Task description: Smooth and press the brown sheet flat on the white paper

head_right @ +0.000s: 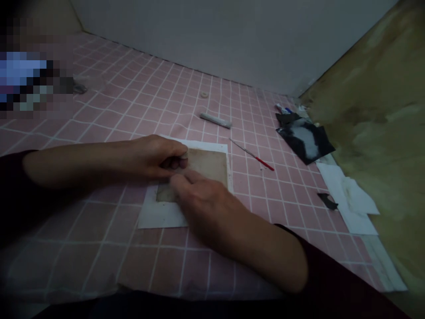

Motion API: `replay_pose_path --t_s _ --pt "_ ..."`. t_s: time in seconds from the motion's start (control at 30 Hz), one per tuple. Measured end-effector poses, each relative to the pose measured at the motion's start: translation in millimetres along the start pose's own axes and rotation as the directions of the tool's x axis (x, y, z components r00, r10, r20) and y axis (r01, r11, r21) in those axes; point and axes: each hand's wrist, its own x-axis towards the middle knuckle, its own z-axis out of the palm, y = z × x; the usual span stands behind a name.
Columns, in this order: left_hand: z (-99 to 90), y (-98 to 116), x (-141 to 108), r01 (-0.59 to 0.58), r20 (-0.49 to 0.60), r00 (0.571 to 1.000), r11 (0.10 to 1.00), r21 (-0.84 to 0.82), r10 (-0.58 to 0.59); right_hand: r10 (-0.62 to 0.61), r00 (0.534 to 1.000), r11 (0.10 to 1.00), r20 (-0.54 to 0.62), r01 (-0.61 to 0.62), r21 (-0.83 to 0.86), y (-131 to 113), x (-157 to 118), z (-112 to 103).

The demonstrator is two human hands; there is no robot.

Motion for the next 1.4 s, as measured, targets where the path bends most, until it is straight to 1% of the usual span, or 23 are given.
replay_pose_path --t_s 0.03,0.1,0.2,0.27,0.4,0.47,0.6,0.67,0.77,0.83,0.9,0.93,1.0,1.13,1.2,1.3,1.33,1.4 --pt "0.1 -0.1 0.0 0.007 -0.003 1.0 1.0 0.004 -0.007 -0.028 0.999 0.999 -0.029 0.028 0.014 -0.9 1.7 2.0" --pt "0.5 -0.6 0.3 0.004 -0.001 1.0 1.0 0.009 -0.004 -0.047 0.998 0.998 -0.029 0.048 0.029 -0.9 2.7 2.1" --pt "0.9 -1.2 0.8 -0.009 0.009 1.0 1.0 0.013 0.009 0.033 0.999 0.999 0.042 -0.032 -0.02 2.2 -1.1 -4.2" --pt "0.6 -0.8 1.0 -0.005 0.017 1.0 1.0 0.015 0.005 0.055 0.997 0.997 0.049 -0.053 -0.048 3.1 -2.4 -5.2" --pt "-0.5 1.1 0.6 0.009 0.003 1.0 1.0 0.011 -0.009 -0.031 0.999 0.999 -0.022 0.03 -0.021 1.3 1.6 3.0" --pt "-0.7 1.3 0.4 0.013 0.0 1.0 1.0 0.013 -0.013 -0.042 0.999 0.999 -0.011 0.042 -0.006 2.3 1.3 3.8" --pt "0.2 -0.6 0.1 -0.015 0.014 1.0 1.0 -0.001 0.015 0.05 0.998 0.998 0.046 -0.049 -0.024 4.8 -3.4 -0.8" --pt "0.9 -1.6 0.1 -0.02 0.01 1.0 1.0 -0.008 0.021 0.044 0.999 0.999 0.015 -0.044 -0.015 2.7 -2.8 0.7" --pt "1.6 -2.1 0.5 0.008 -0.002 1.0 1.0 -0.007 -0.008 -0.022 0.999 1.0 -0.043 0.022 0.0 -0.9 -0.4 3.6" --pt "1.8 -2.0 1.0 0.012 -0.003 1.0 1.0 -0.003 -0.012 -0.016 1.0 1.0 -0.011 0.016 -0.002 -0.5 -2.1 0.8" --pt "1.6 -1.7 1.4 0.002 0.005 1.0 1.0 0.0 -0.002 0.032 0.998 0.999 0.062 -0.03 -0.022 1.3 -5.4 -4.2" --pt "1.4 -1.4 1.5 -0.004 0.009 1.0 1.0 0.001 0.004 0.06 0.995 0.998 0.08 -0.057 -0.041 1.9 -6.5 -5.9" --pt "0.9 -0.7 1.2 -0.009 0.012 1.0 1.0 0.005 0.009 0.07 0.996 0.996 0.062 -0.066 -0.056 1.3 -6.0 -5.3" --pt "-0.1 0.6 0.4 0.015 -0.002 1.0 1.0 0.011 -0.015 -0.015 1.0 1.0 -0.025 0.014 -0.016 -1.9 0.1 2.9" --pt "-0.2 0.5 0.5 0.017 0.005 1.0 1.0 0.013 -0.017 -0.008 1.0 1.0 -0.002 0.008 -0.018 -0.5 -0.5 1.8" --pt "0.2 -0.3 1.0 -0.008 0.013 1.0 1.0 0.014 0.008 0.056 0.998 0.996 0.037 -0.053 -0.065 2.2 -3.8 -3.1" --pt "0.4 -0.5 1.1 -0.013 0.011 1.0 1.0 0.013 0.013 0.056 0.998 0.996 0.032 -0.053 -0.076 2.2 -3.9 -3.4" --pt "0.6 -0.4 1.1 -0.011 0.001 1.0 1.0 0.011 0.011 0.012 1.0 0.997 -0.005 -0.012 -0.08 0.7 -2.3 -0.9"
